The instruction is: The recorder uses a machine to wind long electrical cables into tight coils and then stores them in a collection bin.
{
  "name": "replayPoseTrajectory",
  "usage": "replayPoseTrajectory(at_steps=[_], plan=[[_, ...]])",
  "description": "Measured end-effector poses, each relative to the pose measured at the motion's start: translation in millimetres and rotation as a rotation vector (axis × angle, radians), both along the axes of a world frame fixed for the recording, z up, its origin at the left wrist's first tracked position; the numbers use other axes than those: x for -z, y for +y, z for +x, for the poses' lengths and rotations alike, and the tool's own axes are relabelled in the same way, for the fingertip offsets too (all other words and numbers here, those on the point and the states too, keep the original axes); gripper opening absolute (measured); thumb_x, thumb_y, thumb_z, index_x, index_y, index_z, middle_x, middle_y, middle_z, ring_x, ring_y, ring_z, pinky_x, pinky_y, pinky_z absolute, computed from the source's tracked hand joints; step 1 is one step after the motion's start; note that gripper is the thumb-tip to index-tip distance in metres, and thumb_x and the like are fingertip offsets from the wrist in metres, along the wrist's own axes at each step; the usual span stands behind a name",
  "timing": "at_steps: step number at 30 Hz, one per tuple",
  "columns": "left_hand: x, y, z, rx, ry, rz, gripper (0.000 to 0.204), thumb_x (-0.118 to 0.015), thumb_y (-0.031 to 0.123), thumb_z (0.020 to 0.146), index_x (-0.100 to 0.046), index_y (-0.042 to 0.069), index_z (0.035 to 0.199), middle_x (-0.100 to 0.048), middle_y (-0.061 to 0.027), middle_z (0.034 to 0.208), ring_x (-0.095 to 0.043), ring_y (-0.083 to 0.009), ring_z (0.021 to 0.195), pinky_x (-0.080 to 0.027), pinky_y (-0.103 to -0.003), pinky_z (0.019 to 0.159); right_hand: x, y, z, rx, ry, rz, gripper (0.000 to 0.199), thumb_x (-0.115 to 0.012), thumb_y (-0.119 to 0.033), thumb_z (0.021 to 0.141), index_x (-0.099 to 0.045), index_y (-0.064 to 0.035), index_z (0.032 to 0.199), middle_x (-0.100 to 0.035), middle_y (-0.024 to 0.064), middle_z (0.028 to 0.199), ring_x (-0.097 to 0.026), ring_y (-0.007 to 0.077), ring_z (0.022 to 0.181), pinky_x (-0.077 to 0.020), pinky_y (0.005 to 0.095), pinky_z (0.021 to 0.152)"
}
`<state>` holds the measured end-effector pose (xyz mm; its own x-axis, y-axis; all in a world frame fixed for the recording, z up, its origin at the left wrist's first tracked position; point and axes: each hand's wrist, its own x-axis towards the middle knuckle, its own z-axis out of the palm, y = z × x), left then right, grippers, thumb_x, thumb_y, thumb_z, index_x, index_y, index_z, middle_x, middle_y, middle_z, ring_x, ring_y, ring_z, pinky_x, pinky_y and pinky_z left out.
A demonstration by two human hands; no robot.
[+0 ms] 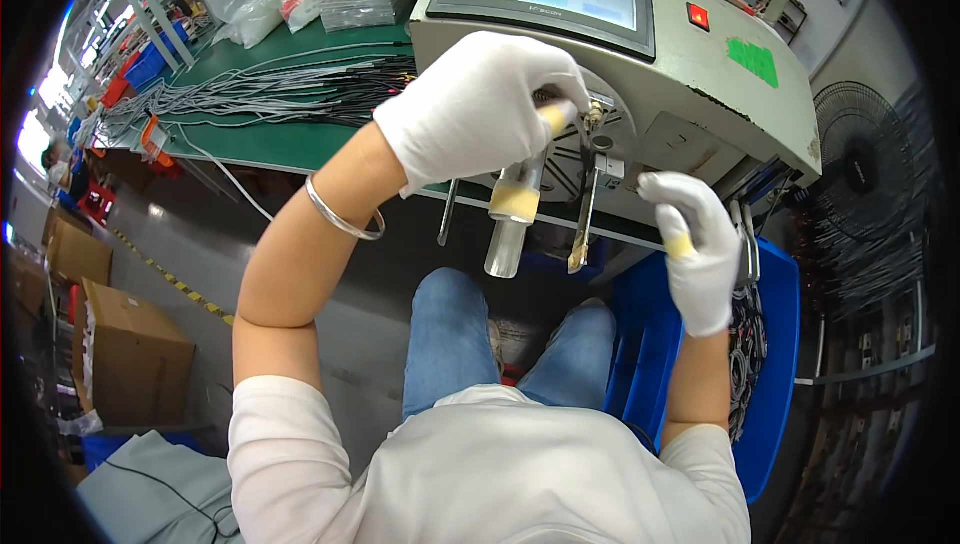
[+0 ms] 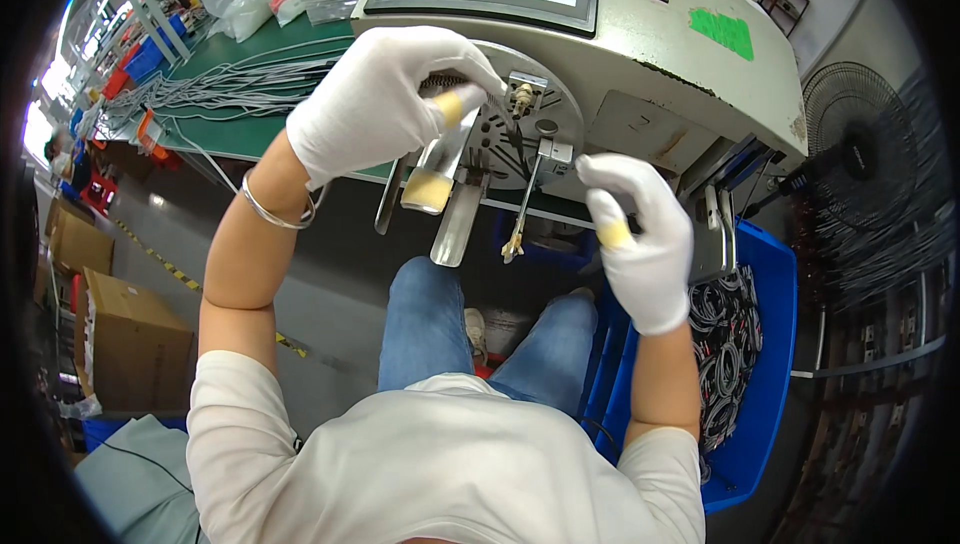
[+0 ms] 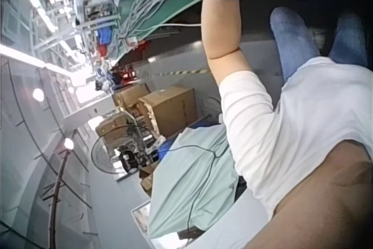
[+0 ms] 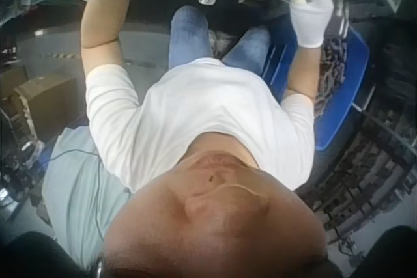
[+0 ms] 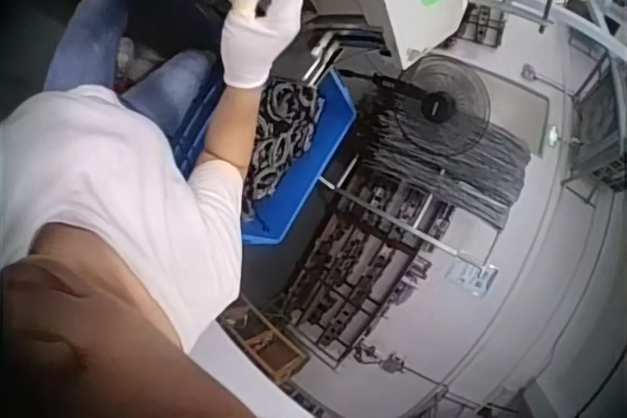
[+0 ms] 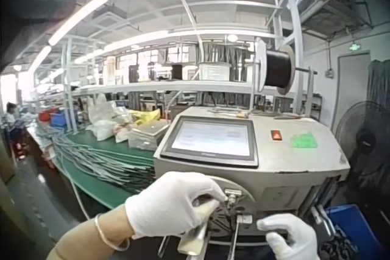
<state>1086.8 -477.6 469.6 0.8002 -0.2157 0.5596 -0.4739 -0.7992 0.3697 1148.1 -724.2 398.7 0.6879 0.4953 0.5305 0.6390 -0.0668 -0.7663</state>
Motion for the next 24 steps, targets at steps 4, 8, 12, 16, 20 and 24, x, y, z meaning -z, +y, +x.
replayPoseTrajectory(at_steps=[4,8,12,16,20,24], plan=[[26,-7,8,-0.017,-0.108,-0.414,0.008,-0.064,0.003,0.080,-0.067,0.001,0.087,-0.067,-0.0119,0.084,-0.065,-0.0226,0.076,-0.051,-0.029,0.070,13,40,14,0.158,-0.305,-0.015,0.018,-0.067,-0.003,0.083,-0.061,0.0004,0.100,-0.064,0.0079,0.097,-0.061,0.0142,0.087,-0.0490,0.0274,0.077],[38,-11,12,-0.041,-0.131,-0.561,0.009,-0.065,0.002,0.080,-0.068,0.001,0.089,-0.067,-0.0101,0.084,-0.064,-0.0185,0.078,-0.050,-0.026,0.074,24,64,18,0.259,-0.349,-0.071,0.015,-0.069,-0.003,0.082,-0.059,-0.0012,0.093,-0.063,0.0039,0.087,-0.057,0.0095,0.076,-0.0471,0.0239,0.069],[42,-10,7,-0.081,-0.150,-0.437,0.011,-0.067,0.001,0.079,-0.069,0.000,0.090,-0.067,-0.0085,0.083,-0.064,-0.0159,0.077,-0.050,-0.026,0.073,37,75,21,0.341,-0.217,0.011,0.016,-0.071,-0.003,0.079,-0.058,-0.0025,0.089,-0.060,0.0029,0.079,-0.054,0.0099,0.068,-0.0452,0.0239,0.062],[40,-13,6,-0.189,-0.206,-0.223,0.013,-0.069,0.001,0.078,-0.069,0.001,0.091,-0.067,-0.0085,0.081,-0.063,-0.0169,0.075,-0.050,-0.027,0.070,36,76,21,0.360,-0.120,0.106,0.017,-0.073,-0.004,0.076,-0.060,-0.0033,0.086,-0.060,0.0063,0.076,-0.056,0.0154,0.063,-0.0461,0.0280,0.060],[42,-10,9,-0.202,-0.322,-0.140,0.013,-0.068,0.002,0.079,-0.070,0.001,0.091,-0.066,-0.0069,0.079,-0.062,-0.0154,0.068,-0.049,-0.027,0.063,29,76,20,0.317,-0.048,0.123,0.011,-0.070,-0.006,0.081,-0.059,-0.0031,0.084,-0.060,0.0031,0.073,-0.054,0.0095,0.063,-0.0444,0.0241,0.059],[48,9,-10,-0.158,-0.009,-0.630,0.013,-0.067,0.005,0.080,-0.069,0.001,0.093,-0.065,-0.0051,0.076,-0.057,-0.0111,0.061,-0.045,-0.023,0.055,31,78,21,0.325,-0.076,0.109,0.008,-0.064,-0.007,0.088,-0.058,-0.0036,0.085,-0.060,-0.0012,0.073,-0.051,0.0027,0.065,-0.0426,0.0189,0.060]])
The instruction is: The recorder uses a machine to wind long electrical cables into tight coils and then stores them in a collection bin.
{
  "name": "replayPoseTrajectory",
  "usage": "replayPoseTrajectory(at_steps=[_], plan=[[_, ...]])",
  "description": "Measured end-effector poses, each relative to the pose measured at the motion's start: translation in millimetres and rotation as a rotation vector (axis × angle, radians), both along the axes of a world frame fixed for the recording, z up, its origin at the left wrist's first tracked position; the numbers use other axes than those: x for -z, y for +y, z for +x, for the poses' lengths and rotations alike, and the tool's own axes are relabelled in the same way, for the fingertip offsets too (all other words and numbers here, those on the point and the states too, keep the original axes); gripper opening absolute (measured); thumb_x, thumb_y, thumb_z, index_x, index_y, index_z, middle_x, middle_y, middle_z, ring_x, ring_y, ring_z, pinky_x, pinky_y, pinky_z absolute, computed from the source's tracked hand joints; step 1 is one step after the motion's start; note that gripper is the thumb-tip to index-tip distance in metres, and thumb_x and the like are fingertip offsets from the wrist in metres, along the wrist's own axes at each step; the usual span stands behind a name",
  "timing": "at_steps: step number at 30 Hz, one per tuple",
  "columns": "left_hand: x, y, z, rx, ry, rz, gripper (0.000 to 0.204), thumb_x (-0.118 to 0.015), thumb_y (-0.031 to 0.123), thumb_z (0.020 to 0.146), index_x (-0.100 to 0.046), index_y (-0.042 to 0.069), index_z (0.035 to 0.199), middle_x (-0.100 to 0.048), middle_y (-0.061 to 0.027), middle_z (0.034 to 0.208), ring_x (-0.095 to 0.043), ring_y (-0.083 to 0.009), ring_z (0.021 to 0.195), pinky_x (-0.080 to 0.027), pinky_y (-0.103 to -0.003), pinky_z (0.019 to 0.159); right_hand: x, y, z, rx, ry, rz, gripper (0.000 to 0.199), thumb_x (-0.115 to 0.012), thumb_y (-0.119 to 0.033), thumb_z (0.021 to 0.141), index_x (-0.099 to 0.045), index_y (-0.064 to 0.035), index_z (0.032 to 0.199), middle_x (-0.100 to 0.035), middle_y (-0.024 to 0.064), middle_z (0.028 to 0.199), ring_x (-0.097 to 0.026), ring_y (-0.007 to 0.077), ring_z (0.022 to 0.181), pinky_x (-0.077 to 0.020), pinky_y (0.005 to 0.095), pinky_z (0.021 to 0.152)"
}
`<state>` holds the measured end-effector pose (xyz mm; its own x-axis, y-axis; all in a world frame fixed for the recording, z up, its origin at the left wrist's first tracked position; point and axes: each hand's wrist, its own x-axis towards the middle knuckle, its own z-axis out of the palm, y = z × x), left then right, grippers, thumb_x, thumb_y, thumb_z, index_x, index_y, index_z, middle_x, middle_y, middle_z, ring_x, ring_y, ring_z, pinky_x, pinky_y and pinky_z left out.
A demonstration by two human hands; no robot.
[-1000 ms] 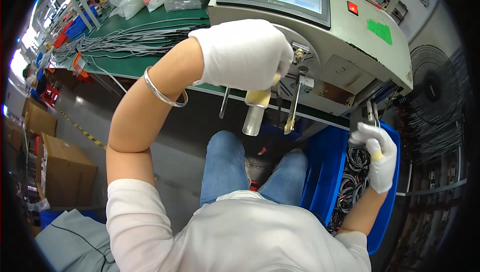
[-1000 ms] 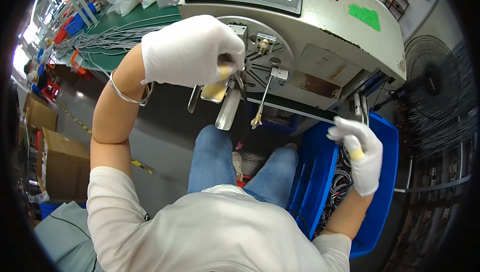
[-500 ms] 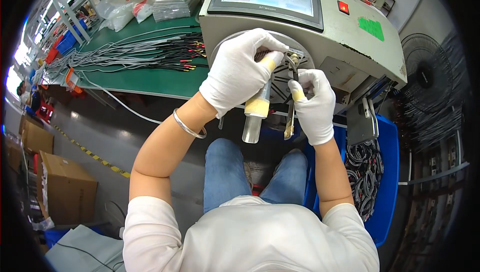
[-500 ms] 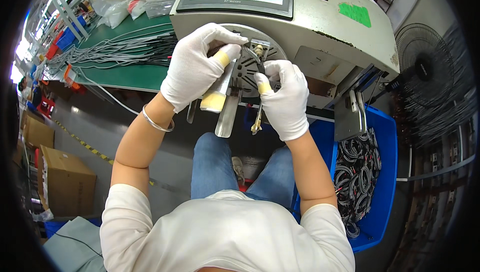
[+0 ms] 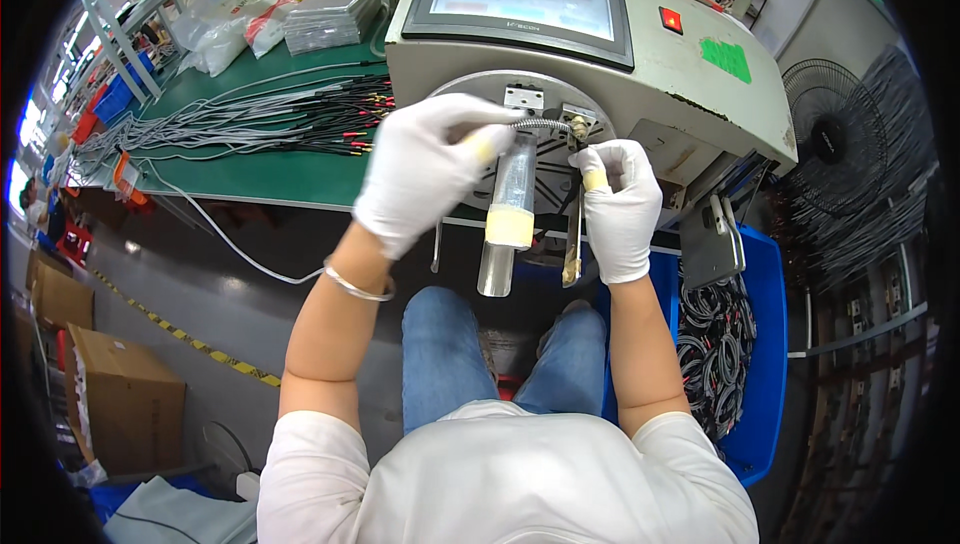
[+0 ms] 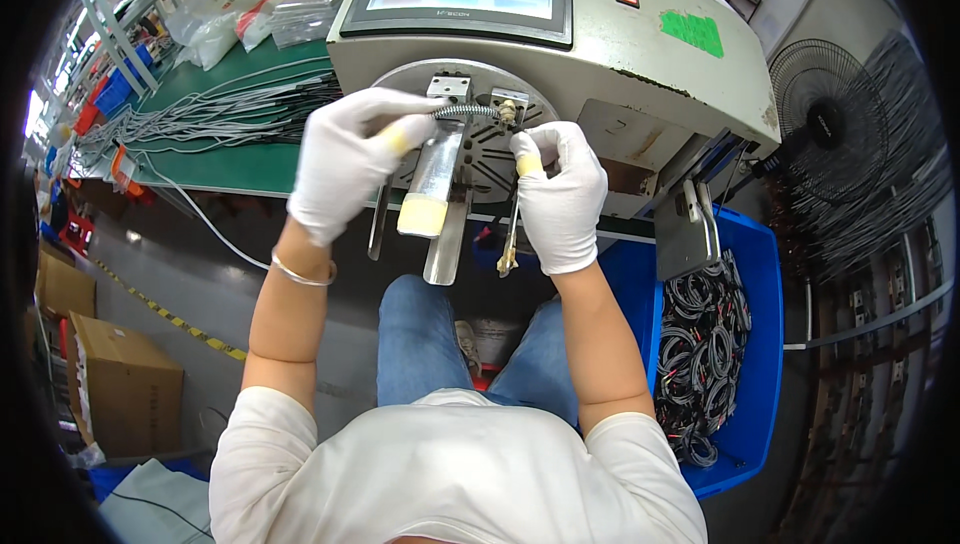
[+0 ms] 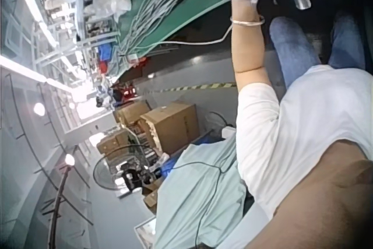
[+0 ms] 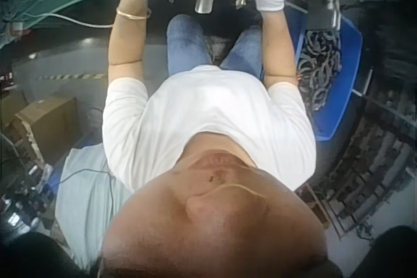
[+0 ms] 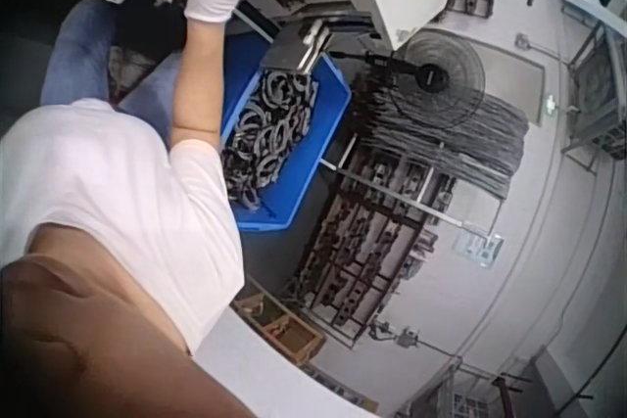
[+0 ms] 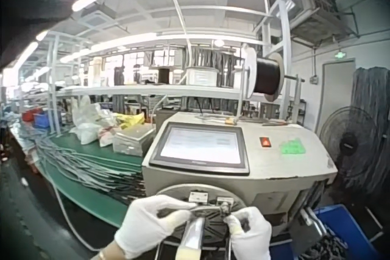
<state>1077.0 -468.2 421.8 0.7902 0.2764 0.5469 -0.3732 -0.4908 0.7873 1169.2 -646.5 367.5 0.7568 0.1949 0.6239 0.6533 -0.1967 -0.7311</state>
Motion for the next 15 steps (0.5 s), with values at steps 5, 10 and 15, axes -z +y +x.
replayPoseTrajectory(at_steps=[5,10,15], plan=[[81,88,-37,0.050,0.265,-0.387,0.017,-0.066,0.009,0.080,-0.065,-0.001,0.093,-0.062,-0.0065,0.074,-0.050,-0.0076,0.054,-0.040,-0.020,0.049,-2,1,-1,0.017,0.003,-0.038,0.007,-0.063,-0.008,0.089,-0.060,-0.0032,0.085,-0.062,-0.0003,0.075,-0.053,0.0034,0.066,-0.0433,0.0191,0.062],[150,128,-39,0.068,0.257,-0.568,0.013,-0.065,0.007,0.079,-0.063,-0.001,0.090,-0.062,-0.0074,0.074,-0.050,-0.0094,0.055,-0.040,-0.022,0.051,-8,-12,2,-0.051,0.123,0.083,0.007,-0.064,-0.008,0.088,-0.062,-0.0028,0.085,-0.063,0.0016,0.076,-0.055,0.0081,0.066,-0.0453,0.0232,0.062],[161,135,-42,0.057,0.282,-0.554,0.014,-0.065,0.007,0.078,-0.063,0.000,0.090,-0.061,-0.0083,0.074,-0.050,-0.0106,0.054,-0.041,-0.023,0.052,7,-51,2,-0.057,0.085,0.103,0.012,-0.057,-0.010,0.093,-0.062,0.0011,0.092,-0.065,0.0050,0.087,-0.058,0.0103,0.077,-0.0458,0.0230,0.074]])
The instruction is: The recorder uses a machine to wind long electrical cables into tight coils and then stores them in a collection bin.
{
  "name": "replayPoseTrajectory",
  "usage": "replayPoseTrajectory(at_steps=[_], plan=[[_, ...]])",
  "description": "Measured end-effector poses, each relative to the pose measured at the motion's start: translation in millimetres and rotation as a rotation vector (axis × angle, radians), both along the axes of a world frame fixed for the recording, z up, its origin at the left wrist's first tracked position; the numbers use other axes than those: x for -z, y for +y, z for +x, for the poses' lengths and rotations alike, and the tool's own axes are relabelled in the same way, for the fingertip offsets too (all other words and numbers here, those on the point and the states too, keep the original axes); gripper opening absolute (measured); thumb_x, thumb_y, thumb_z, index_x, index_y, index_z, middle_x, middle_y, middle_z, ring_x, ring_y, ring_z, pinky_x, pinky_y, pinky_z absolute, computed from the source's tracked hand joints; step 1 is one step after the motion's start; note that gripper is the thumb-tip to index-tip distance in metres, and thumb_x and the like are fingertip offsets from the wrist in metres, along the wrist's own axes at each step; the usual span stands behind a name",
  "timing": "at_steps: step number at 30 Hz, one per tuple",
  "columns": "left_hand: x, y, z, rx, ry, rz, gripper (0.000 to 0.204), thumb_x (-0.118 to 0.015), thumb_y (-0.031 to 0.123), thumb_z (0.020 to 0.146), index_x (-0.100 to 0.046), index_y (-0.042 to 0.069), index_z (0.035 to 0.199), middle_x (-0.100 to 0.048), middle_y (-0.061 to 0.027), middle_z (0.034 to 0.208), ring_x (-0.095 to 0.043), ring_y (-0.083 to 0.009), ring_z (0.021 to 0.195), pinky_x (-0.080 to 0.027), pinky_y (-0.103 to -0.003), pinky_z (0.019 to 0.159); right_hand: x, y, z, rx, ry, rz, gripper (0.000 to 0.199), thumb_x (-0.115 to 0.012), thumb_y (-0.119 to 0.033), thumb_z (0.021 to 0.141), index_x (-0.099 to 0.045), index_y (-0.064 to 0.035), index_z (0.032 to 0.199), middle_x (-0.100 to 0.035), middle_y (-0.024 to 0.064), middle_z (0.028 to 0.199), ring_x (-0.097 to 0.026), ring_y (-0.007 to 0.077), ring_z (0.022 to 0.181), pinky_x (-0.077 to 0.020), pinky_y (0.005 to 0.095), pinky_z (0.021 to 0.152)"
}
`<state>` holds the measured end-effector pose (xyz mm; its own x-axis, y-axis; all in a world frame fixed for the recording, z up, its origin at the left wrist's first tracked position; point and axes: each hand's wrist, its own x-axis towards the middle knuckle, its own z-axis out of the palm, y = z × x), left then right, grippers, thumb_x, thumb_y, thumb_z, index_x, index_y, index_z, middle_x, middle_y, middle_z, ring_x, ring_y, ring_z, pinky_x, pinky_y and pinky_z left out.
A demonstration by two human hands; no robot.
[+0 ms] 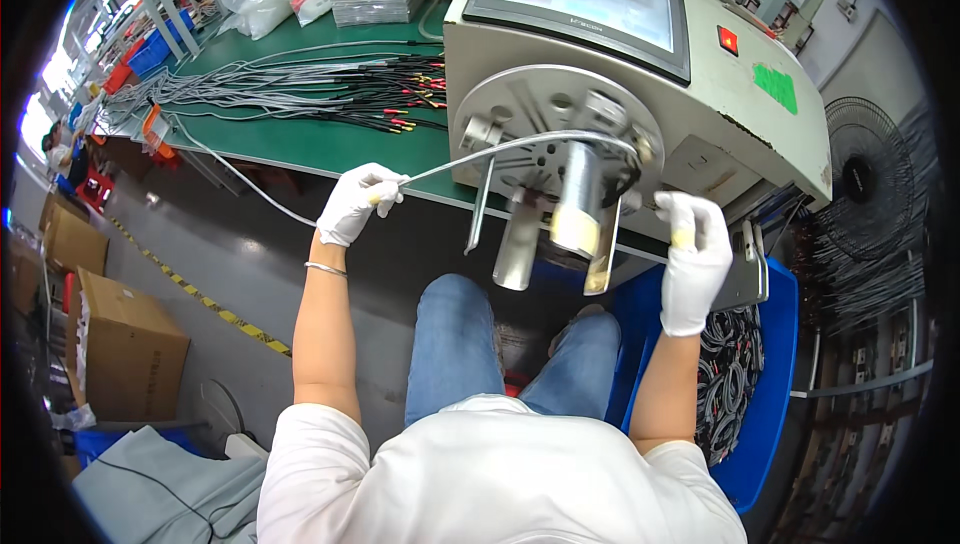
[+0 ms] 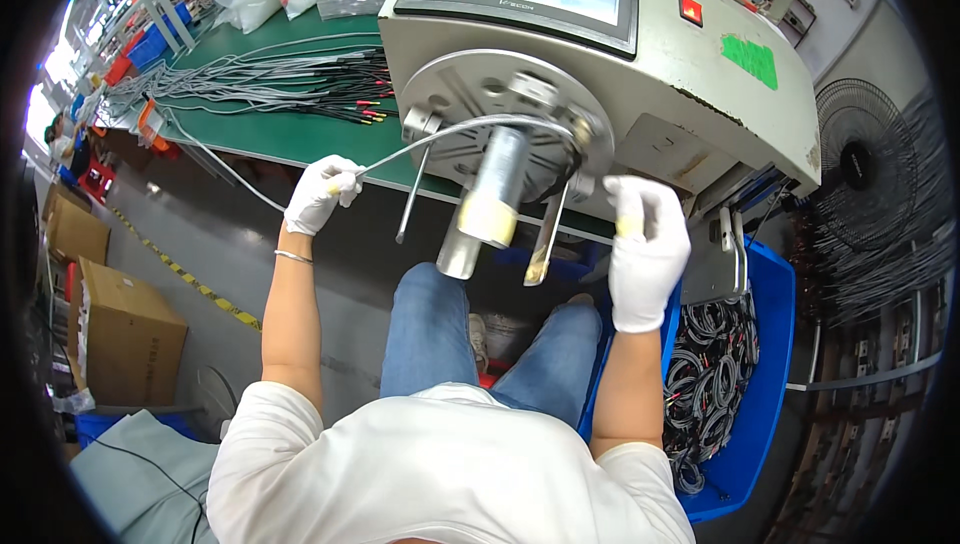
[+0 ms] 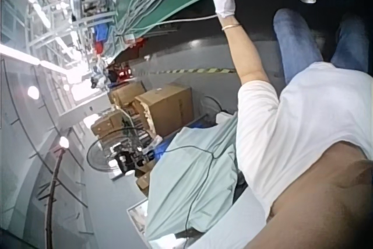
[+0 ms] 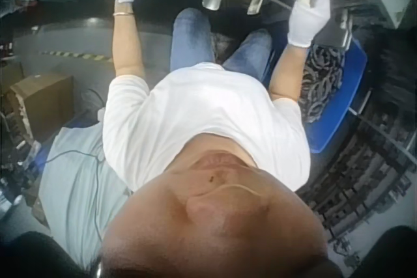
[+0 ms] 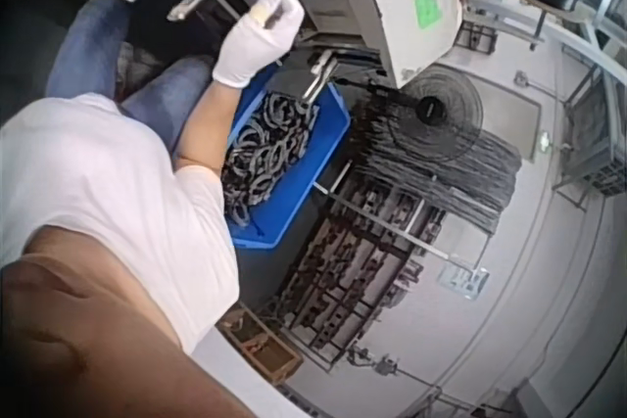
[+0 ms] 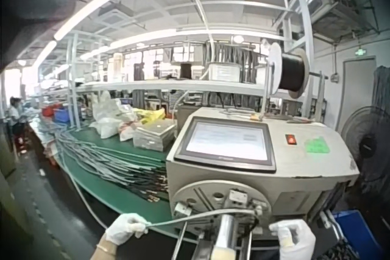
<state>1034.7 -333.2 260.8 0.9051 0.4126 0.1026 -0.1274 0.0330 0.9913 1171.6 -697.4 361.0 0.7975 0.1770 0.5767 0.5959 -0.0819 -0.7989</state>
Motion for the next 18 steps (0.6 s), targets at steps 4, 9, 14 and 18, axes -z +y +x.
replayPoseTrajectory(at_steps=[4,9,14,18], plan=[[-15,9,-14,0.001,0.040,0.033,0.013,-0.065,0.007,0.077,-0.063,0.001,0.089,-0.061,-0.0085,0.073,-0.049,-0.0103,0.054,-0.040,-0.023,0.051,19,-38,-10,0.063,0.132,-0.018,0.013,-0.056,-0.010,0.094,-0.062,0.0015,0.092,-0.065,0.0066,0.089,-0.060,0.0123,0.079,-0.0473,0.0248,0.077],[-37,16,-23,0.008,0.102,0.132,0.011,-0.063,0.003,0.073,-0.064,0.000,0.083,-0.061,-0.0086,0.072,-0.049,-0.0100,0.054,-0.039,-0.022,0.051,42,-71,-10,0.165,0.253,-0.007,0.019,-0.055,-0.016,0.095,-0.062,0.0009,0.090,-0.066,0.0078,0.088,-0.059,0.0125,0.079,-0.0463,0.0252,0.077],[-24,29,-32,0.015,0.112,0.166,0.015,-0.064,0.008,0.073,-0.067,-0.002,0.083,-0.062,-0.0080,0.070,-0.048,-0.0099,0.054,-0.040,-0.023,0.053,47,-86,-9,0.205,0.272,-0.038,0.020,-0.054,-0.016,0.095,-0.062,0.0012,0.091,-0.066,0.0083,0.088,-0.059,0.0129,0.078,-0.0464,0.0253,0.077],[-16,29,-40,0.005,0.209,0.229,0.016,-0.062,0.005,0.068,-0.064,-0.003,0.081,-0.061,-0.0090,0.070,-0.050,-0.0107,0.053,-0.039,-0.021,0.050,44,-87,-12,0.213,0.268,-0.051,0.020,-0.054,-0.017,0.095,-0.062,0.0014,0.092,-0.067,0.0086,0.088,-0.060,0.0130,0.078,-0.0466,0.0252,0.077]])
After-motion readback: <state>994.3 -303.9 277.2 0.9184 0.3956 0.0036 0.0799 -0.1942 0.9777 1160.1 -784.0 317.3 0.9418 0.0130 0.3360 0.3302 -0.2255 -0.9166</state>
